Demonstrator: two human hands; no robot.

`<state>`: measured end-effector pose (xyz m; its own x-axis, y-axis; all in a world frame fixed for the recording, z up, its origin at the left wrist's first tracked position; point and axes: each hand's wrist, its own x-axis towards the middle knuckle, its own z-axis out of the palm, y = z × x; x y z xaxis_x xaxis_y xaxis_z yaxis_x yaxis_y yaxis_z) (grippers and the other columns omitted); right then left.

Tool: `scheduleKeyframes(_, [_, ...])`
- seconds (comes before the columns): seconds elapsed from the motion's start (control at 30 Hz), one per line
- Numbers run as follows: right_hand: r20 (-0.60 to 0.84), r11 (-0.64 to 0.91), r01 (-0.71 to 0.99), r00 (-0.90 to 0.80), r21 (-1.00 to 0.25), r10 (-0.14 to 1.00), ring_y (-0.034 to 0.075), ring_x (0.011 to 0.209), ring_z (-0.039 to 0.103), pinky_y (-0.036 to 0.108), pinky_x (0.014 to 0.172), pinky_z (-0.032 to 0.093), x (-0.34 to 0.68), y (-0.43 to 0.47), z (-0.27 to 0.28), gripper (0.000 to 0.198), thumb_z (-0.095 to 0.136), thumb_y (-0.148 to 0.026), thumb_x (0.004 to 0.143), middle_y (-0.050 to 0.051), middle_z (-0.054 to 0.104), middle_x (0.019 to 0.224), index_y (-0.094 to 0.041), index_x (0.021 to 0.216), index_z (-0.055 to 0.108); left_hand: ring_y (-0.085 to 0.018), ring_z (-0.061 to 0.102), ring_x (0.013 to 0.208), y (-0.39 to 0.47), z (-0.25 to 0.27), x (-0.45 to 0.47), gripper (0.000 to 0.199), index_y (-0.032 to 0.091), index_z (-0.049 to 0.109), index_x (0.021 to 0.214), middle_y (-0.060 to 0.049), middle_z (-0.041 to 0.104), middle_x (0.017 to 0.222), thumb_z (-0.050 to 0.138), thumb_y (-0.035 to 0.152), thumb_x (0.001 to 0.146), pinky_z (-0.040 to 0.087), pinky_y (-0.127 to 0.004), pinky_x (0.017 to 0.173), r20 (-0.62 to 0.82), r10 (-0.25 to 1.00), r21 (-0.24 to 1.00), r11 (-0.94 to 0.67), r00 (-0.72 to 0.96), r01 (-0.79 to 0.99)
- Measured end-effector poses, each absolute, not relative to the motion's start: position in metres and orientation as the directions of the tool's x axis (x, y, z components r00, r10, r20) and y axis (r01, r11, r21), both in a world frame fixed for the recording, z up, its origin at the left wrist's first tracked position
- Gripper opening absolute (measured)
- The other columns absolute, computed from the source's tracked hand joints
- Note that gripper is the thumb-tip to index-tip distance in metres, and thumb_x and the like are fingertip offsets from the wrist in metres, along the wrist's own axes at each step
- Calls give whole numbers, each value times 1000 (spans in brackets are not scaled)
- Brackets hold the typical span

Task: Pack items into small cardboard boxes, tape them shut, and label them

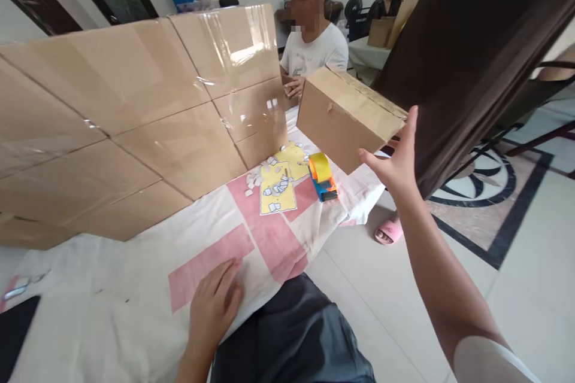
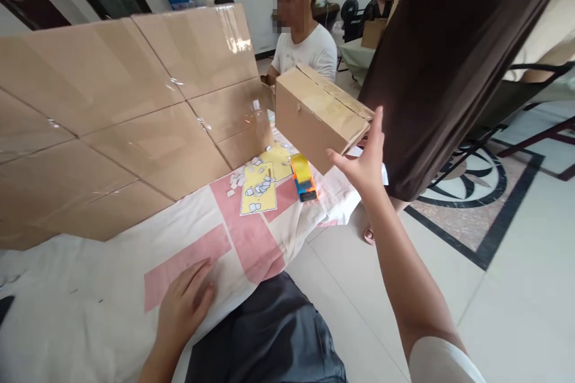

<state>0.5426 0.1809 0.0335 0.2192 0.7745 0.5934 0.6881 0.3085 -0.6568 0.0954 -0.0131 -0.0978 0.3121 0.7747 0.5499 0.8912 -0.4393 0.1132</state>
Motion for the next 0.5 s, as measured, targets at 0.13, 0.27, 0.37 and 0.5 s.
scheduleKeyframes(0.13, [501,85,794,293,-602,814,37,140,43,55,113,40,561,237,5,123,79,-55,75,23,36,154,-19,166,5,-26,72,108,-5,-104,98,36,24,63,128,-8,75,122,56,22,93,55,-38,89,495,787,66,-458,370,887])
scheduleKeyframes(0.27, [379,-27,763,351,-646,856,34,133,49,47,109,42,552,285,-27,116,81,-45,73,21,41,148,-21,163,12,-23,72,106,-2,-104,96,31,23,66,123,-6,76,118,54,24,94,53,-34,87,506,774,47,-467,382,883])
scheduleKeyframes(0.37, [356,-62,756,377,-651,855,35,129,54,47,105,45,542,318,-30,112,81,-49,73,20,41,148,-25,160,16,-21,72,105,0,-105,94,31,22,68,121,-5,77,117,54,24,93,53,-33,86,521,755,35,-486,399,873])
scheduleKeyframes(0.5, [250,-207,822,385,-531,888,39,123,60,52,101,48,520,373,-9,110,81,-58,73,21,49,143,-25,159,22,-20,71,107,3,-112,91,32,21,70,120,-4,77,119,57,24,91,53,-32,86,516,741,2,-502,429,865])
